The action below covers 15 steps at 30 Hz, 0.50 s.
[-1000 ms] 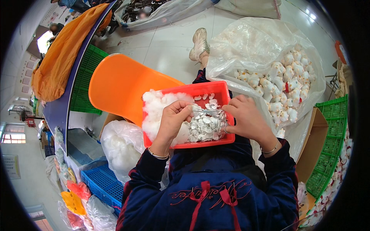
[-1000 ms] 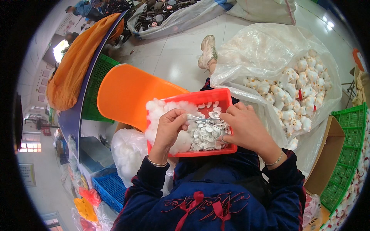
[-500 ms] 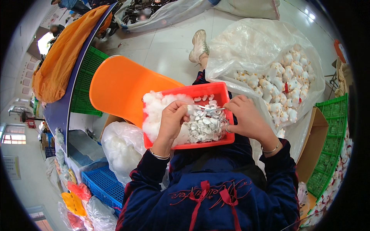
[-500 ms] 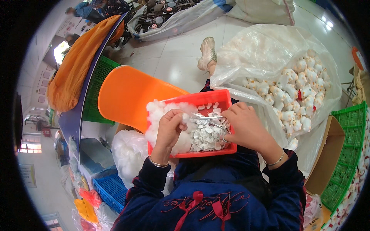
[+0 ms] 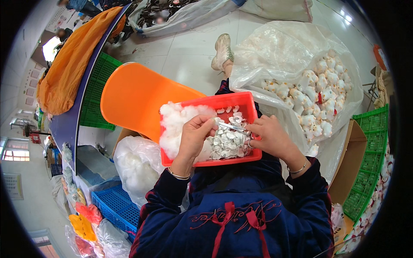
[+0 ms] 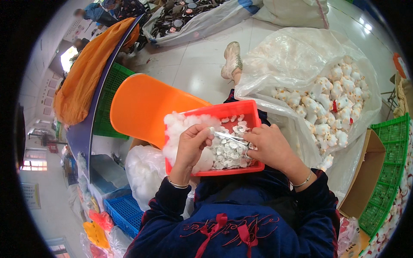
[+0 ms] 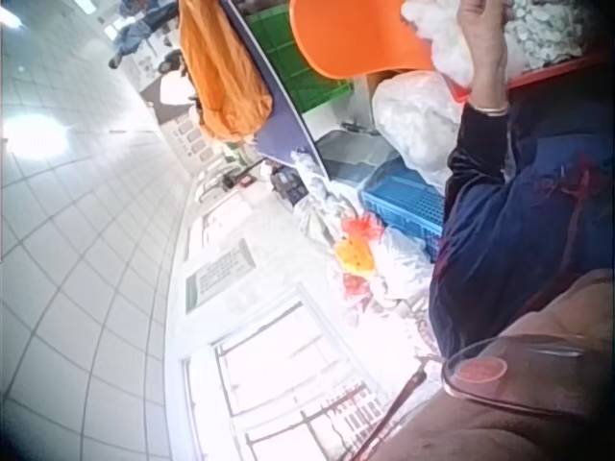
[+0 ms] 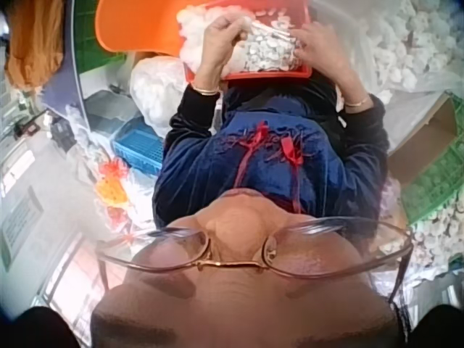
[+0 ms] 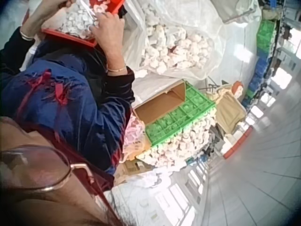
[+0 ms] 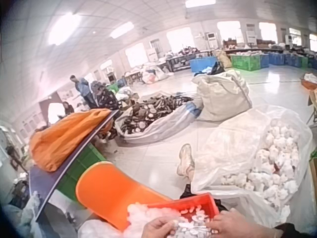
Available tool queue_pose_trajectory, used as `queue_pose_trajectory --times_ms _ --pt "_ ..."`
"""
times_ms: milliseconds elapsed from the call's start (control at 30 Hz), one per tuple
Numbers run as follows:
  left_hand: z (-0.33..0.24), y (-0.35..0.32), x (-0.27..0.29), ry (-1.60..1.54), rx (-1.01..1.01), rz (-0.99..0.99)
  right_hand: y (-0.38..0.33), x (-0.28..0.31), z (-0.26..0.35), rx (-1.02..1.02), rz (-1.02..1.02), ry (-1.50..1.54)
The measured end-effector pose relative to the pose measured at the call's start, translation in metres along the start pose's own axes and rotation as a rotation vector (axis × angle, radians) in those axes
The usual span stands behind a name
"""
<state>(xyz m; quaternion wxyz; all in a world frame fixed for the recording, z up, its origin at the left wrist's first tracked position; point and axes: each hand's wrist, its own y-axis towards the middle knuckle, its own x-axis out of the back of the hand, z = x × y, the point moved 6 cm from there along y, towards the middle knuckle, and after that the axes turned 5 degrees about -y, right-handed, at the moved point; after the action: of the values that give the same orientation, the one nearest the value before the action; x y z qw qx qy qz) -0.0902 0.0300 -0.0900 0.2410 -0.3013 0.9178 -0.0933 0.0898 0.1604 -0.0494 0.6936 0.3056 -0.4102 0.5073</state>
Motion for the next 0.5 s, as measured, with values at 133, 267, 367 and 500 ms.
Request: queue_pose_trajectory --times_ms 133,267,367,500 --pt "-0.006 0.001 -0.004 0.236 -0.051 0.067 0.003 0.008 0.007 0.012 0.071 -0.075" --pt "0.003 0.004 0.008 0.123 0.015 0.021 0.002 0.015 -0.001 0.037 -0.03 -0.061" --pt "0.005 0.005 0.013 -0.122 0.071 -0.028 0.001 0.029 0.0 0.038 -0.165 -0.023" --pt "0.005 0.001 0.003 -0.205 0.097 -0.003 0.004 0.018 0.006 0.02 -0.064 -0.043"
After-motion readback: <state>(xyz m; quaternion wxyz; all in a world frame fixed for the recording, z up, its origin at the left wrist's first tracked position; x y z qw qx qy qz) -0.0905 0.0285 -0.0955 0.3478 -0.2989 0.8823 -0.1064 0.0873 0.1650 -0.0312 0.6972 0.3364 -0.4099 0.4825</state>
